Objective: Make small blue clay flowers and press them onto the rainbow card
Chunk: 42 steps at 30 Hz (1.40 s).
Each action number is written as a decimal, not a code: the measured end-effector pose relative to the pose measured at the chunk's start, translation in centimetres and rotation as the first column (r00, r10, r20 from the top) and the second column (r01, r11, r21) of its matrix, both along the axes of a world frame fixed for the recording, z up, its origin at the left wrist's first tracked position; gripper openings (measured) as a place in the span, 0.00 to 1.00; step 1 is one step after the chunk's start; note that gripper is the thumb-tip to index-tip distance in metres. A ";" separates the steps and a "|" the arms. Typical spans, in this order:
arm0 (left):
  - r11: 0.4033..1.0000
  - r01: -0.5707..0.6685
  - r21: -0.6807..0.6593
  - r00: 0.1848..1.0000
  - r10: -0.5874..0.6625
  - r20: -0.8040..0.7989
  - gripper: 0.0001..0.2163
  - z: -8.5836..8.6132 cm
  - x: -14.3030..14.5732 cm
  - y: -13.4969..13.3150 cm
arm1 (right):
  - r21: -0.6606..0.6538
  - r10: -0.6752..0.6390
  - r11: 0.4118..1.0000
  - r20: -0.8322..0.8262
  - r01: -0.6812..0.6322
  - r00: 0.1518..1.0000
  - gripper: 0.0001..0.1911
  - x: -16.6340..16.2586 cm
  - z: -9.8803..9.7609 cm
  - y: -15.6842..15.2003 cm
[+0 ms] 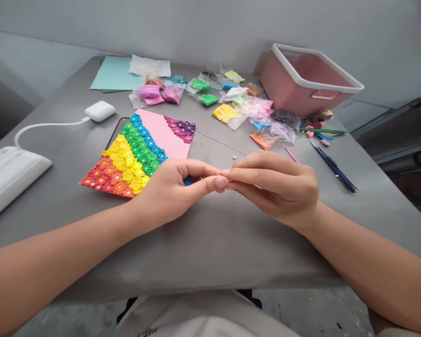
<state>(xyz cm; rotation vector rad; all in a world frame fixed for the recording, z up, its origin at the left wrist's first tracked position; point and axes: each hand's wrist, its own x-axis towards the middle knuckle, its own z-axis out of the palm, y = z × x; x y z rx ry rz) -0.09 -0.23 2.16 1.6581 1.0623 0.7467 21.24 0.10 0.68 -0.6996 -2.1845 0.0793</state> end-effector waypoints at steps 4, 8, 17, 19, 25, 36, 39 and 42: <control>1.000 0.009 0.026 1.000 -0.008 -0.007 0.07 0.2 0.0 -0.1 | 0.044 0.038 0.998 -0.048 -0.036 0.998 0.07 -0.2 0.2 -0.3; 0.999 -0.045 0.020 0.999 0.045 -0.008 0.09 0.3 0.0 -0.2 | -0.173 -0.135 0.980 -0.232 0.096 0.963 0.05 -0.2 0.4 -0.3; 0.993 -0.106 0.044 0.994 0.106 0.003 0.13 -0.2 -0.1 0.0 | -0.557 -0.367 0.823 -0.367 0.114 0.855 0.18 1.0 0.7 2.2; 0.995 -0.097 0.033 0.995 0.097 0.020 0.13 -0.2 -0.1 0.0 | -0.535 -0.389 0.824 -0.295 0.186 0.873 0.18 1.4 0.6 2.6; 0.993 -0.110 0.036 0.994 0.109 0.025 0.11 0.1 -0.2 -0.1 | -0.421 -0.409 0.835 -0.048 0.353 0.911 0.10 2.3 0.4 3.3; 0.994 -0.085 0.069 0.996 0.084 0.025 0.09 0.0 -0.2 0.1 | -0.360 -0.344 0.816 0.325 0.452 0.881 0.09 3.1 0.3 4.1; 0.995 -0.084 0.048 0.996 0.081 0.048 0.09 -0.1 -0.2 0.1 | -0.331 -0.341 0.815 0.387 0.475 0.856 0.09 3.1 0.5 4.0; 0.995 -0.087 0.043 0.994 0.084 0.076 0.10 -0.3 -0.3 0.1 | -0.299 -0.358 0.813 0.418 0.499 0.835 0.12 3.2 0.5 4.0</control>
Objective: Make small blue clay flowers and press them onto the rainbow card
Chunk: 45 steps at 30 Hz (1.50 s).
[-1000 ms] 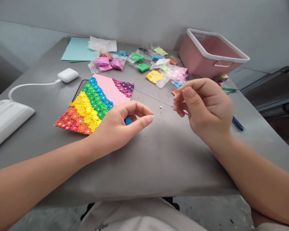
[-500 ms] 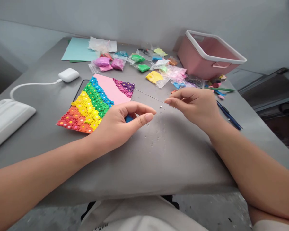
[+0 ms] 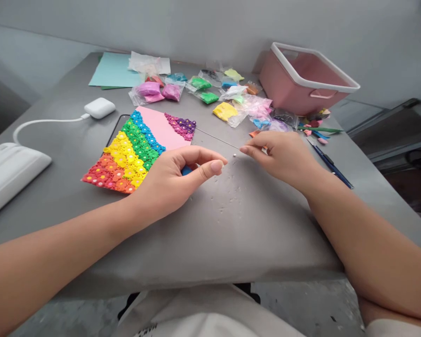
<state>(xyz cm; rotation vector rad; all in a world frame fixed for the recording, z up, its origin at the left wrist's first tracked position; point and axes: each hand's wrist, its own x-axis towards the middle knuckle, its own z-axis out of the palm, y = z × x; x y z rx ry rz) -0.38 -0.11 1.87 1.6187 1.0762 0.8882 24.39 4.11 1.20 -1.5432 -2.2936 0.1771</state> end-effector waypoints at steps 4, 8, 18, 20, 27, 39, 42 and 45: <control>1.000 0.000 0.011 1.000 0.000 0.001 0.10 -0.1 0.0 0.0 | -0.002 0.016 1.000 0.038 -0.016 0.999 0.08 0.4 -0.3 0.3; 1.000 -0.010 0.015 0.999 0.011 -0.033 0.10 0.0 0.1 0.0 | -0.024 0.067 0.998 0.096 -0.065 0.993 0.10 0.8 -0.7 0.7; 0.998 -0.044 0.055 0.996 0.048 -0.073 0.09 0.2 0.1 0.0 | 0.216 0.083 0.973 -0.027 -0.075 0.996 0.12 0.5 -0.5 -0.3; 0.998 -0.036 0.049 0.997 0.040 -0.066 0.08 0.2 0.1 0.0 | 0.326 0.160 0.940 -0.146 -0.105 0.976 0.08 -0.4 -0.2 -1.2; 0.998 0.044 0.041 0.998 -0.042 -0.037 0.08 0.3 0.2 -0.2 | 0.509 0.568 0.764 -0.237 -0.398 0.788 0.14 -3.1 -0.1 -4.2; 0.997 0.068 -0.031 0.996 -0.066 0.057 0.22 0.3 0.2 -0.7 | 0.600 0.559 0.717 -0.189 -0.356 0.808 0.07 -3.3 -0.3 -4.7; 0.991 0.090 -0.104 0.992 -0.080 0.096 0.23 0.4 0.0 -0.7 | 0.597 0.547 0.721 -0.178 -0.352 0.818 0.06 -3.4 -0.2 -4.8; 0.988 0.079 -0.136 0.992 -0.064 0.111 0.20 0.6 0.0 -0.6 | 0.565 0.520 0.752 -0.192 -0.340 0.832 0.06 -3.4 -0.2 -4.9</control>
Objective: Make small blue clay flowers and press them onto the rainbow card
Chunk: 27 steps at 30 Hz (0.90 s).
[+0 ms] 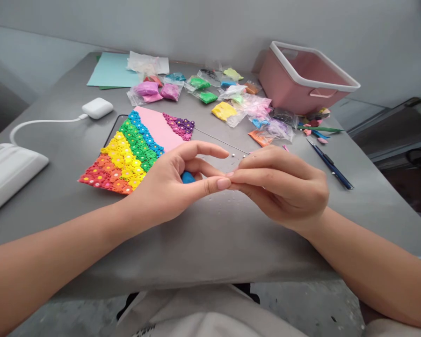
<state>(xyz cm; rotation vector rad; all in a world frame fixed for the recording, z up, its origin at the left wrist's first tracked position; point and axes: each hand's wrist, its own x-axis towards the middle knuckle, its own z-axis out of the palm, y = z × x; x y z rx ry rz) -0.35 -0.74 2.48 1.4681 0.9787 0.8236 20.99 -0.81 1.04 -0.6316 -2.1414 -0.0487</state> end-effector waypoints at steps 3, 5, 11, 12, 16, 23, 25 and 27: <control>0.997 -0.055 0.059 0.997 0.057 -0.042 0.17 0.1 0.1 0.0 | -0.099 -0.092 0.991 -0.058 0.086 0.994 0.05 0.1 0.0 0.2; 0.990 -0.093 0.102 0.992 0.101 -0.076 0.14 0.1 0.2 0.0 | -0.250 -0.180 0.957 -0.117 0.146 0.977 0.10 0.3 -0.1 0.6; 0.987 -0.134 0.092 0.987 0.141 -0.081 0.16 -0.2 0.1 0.3 | -0.484 -0.310 0.856 -0.193 0.185 0.931 0.20 1.2 -0.1 2.1; 0.985 -0.147 0.095 0.985 0.154 -0.080 0.16 -0.2 0.1 0.3 | -0.475 -0.318 0.858 -0.191 0.196 0.929 0.20 1.3 -0.2 2.4; 0.973 -0.190 0.131 0.976 0.202 -0.086 0.15 -0.2 0.0 0.3 | -0.465 -0.330 0.858 -0.171 0.219 0.929 0.17 1.6 -0.6 3.4; 0.983 -0.159 0.089 0.982 0.167 -0.092 0.16 -0.2 0.0 0.2 | -0.535 -0.386 0.797 -0.095 0.280 0.918 0.23 2.4 -0.7 4.4; 0.986 -0.147 0.074 0.987 0.151 -0.059 0.17 -0.2 0.0 0.3 | -0.546 -0.407 0.781 -0.076 0.304 0.910 0.20 2.5 -0.7 4.6; 0.986 -0.146 0.076 0.987 0.150 -0.050 0.17 -0.3 0.0 0.3 | -0.553 -0.410 0.772 -0.058 0.312 0.910 0.14 2.5 -0.7 4.7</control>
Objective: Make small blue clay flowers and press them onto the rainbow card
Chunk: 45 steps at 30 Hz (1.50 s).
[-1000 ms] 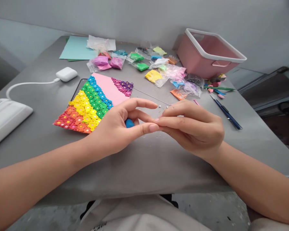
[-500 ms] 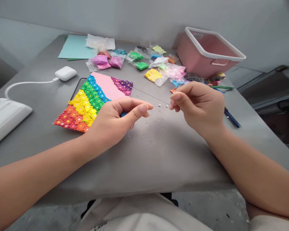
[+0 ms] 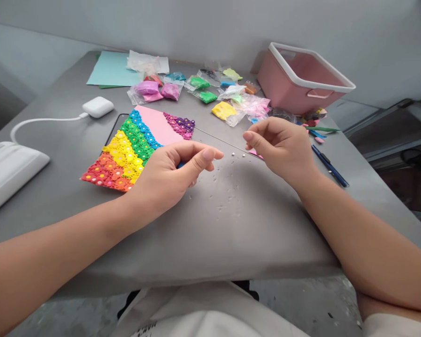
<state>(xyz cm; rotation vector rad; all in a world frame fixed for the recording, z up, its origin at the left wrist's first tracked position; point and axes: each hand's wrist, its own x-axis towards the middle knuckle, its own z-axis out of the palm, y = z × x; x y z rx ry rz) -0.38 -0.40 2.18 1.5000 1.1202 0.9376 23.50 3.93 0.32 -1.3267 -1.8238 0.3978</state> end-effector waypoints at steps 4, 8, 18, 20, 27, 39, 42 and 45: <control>1.000 -0.005 0.008 1.000 0.005 0.000 0.17 -0.1 0.0 0.1 | -0.028 0.013 1.000 0.032 -0.013 0.999 0.06 -0.1 -0.1 0.4; 1.000 0.003 -0.001 1.000 -0.003 0.010 0.16 -0.1 0.1 0.1 | -0.020 -0.013 1.000 0.055 0.014 0.998 0.15 0.1 0.1 0.4; 1.000 -0.004 -0.008 0.999 0.004 -0.036 0.15 -0.1 -0.1 0.1 | 0.050 0.007 0.999 0.109 -0.013 0.994 0.07 0.2 -0.2 0.4; 1.000 -0.008 -0.006 0.999 0.008 -0.033 0.15 -0.1 0.0 0.1 | 0.037 0.012 0.999 0.110 -0.016 0.994 0.08 0.2 -0.2 0.5; 1.000 0.006 -0.016 1.000 -0.006 -0.013 0.14 -0.2 0.0 0.1 | 0.055 0.066 0.996 0.094 -0.072 0.993 0.06 0.2 0.0 0.5; 1.000 0.019 -0.016 1.000 -0.019 -0.019 0.15 -0.3 -0.1 0.2 | 0.048 0.028 0.998 0.112 -0.034 0.993 0.03 0.2 -0.1 0.4; 1.000 0.021 -0.005 0.999 -0.021 -0.025 0.15 -0.3 -0.1 0.2 | 0.000 0.009 1.000 0.117 -0.009 0.993 0.06 0.3 -0.2 0.5; 1.000 0.016 -0.008 1.000 -0.016 -0.025 0.15 -0.3 -0.1 0.2 | -0.043 -0.004 0.999 0.112 0.009 0.994 0.08 0.4 -0.2 0.6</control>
